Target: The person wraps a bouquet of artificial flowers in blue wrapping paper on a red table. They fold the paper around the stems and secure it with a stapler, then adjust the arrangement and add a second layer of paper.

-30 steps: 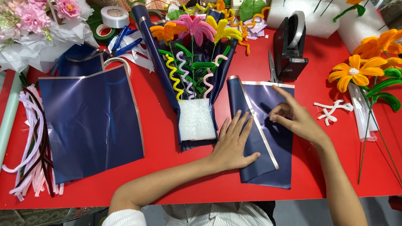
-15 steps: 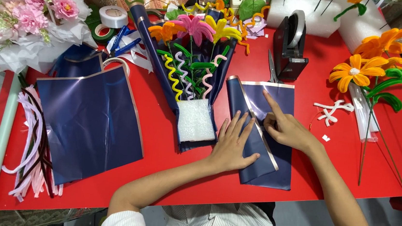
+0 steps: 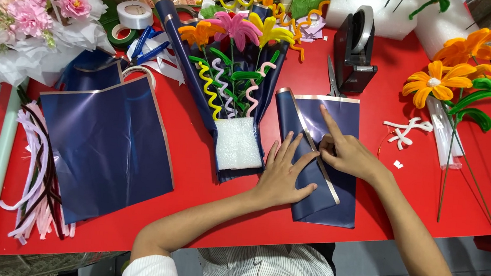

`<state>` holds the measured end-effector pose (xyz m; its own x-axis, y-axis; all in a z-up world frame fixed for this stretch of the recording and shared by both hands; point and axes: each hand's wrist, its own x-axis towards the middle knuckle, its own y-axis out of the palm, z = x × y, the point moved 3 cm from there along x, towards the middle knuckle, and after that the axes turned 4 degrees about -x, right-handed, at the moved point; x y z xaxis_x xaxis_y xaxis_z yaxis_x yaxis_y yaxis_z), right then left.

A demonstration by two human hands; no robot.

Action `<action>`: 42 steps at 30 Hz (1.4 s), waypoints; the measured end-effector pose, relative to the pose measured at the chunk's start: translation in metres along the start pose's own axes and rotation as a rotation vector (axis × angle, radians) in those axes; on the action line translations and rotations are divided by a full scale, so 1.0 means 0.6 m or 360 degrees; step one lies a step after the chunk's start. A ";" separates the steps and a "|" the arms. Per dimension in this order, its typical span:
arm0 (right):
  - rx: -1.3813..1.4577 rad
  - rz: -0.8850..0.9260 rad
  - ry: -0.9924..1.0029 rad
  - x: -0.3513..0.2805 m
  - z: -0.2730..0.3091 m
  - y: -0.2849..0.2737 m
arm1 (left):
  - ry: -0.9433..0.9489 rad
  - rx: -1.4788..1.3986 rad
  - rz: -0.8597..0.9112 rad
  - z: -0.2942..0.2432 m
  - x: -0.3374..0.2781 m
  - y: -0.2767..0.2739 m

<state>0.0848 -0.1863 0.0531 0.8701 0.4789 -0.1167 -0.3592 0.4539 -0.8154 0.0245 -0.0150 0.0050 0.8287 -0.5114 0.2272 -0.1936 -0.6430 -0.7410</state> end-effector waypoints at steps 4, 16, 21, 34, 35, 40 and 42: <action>-0.0057 0.0016 0.0003 0.001 0.000 0.005 | 0.0010 0.0073 -0.0027 0.005 0.000 0.009; -0.0372 0.0033 0.0104 -0.004 0.020 0.007 | 0.0025 0.0064 -0.0033 0.002 0.002 0.009; -0.0503 0.0022 0.0231 -0.003 0.028 0.006 | 0.0033 0.0067 -0.0033 0.001 0.003 0.008; -0.0345 0.0088 0.0450 -0.008 -0.009 -0.031 | 0.0030 -0.0021 0.0020 0.002 0.002 0.005; -0.0360 0.0106 0.0453 -0.009 -0.004 -0.034 | 0.0038 -0.0017 0.0018 0.002 0.001 0.004; -0.0422 0.0079 0.0449 -0.010 0.008 -0.039 | 0.0059 0.0002 0.0008 -0.002 0.001 0.000; -0.0430 0.0097 0.0449 -0.012 0.015 -0.041 | 0.0049 -0.0012 0.0003 -0.002 0.001 0.002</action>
<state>0.0845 -0.1940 0.0789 0.9221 0.2561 -0.2900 -0.3438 0.1987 -0.9178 0.0245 -0.0168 0.0049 0.8117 -0.5301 0.2452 -0.1994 -0.6461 -0.7367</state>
